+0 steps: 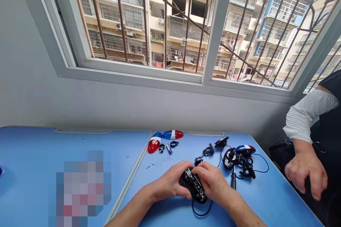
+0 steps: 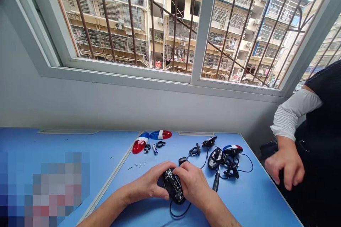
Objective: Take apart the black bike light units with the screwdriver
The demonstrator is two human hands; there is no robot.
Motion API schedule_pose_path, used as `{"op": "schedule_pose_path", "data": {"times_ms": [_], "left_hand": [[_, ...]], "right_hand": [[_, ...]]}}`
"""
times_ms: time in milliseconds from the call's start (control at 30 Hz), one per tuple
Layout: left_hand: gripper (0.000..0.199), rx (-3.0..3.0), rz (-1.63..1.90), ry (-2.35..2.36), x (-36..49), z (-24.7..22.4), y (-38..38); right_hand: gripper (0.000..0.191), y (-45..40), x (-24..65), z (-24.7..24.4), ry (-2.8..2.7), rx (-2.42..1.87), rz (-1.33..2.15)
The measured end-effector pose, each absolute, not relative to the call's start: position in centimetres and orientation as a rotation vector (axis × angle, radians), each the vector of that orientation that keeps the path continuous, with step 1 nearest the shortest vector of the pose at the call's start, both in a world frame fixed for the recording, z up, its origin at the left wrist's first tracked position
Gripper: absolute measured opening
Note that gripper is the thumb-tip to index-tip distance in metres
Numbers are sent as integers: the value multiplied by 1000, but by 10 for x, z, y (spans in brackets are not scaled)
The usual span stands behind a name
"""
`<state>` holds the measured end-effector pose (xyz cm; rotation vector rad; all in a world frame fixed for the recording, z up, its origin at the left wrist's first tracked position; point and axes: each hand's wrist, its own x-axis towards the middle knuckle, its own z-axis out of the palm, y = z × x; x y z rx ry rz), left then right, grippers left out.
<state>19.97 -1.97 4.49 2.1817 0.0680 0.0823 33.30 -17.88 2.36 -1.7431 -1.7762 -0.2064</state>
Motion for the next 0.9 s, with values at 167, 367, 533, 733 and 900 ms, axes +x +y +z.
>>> {"op": "schedule_pose_path", "data": {"times_ms": [167,367,533,733,900], "left_hand": [[45,2209,75,46,200,46,-22],[49,2264,79,-27,201,40,-22],[53,2278,114,-82,202,35,-22],[45,2266,107,-16,200,40,-26],[53,2289,201,-44,201,37,-26]], "right_hand": [[27,-175,334,18,-1772,-1754,-230],[29,-176,333,21,-1772,-1756,-193],[31,-177,331,22,-1790,-1769,-220],[30,-178,331,24,-1800,-1734,-236],[34,-182,331,32,-1835,-1733,-258]]}}
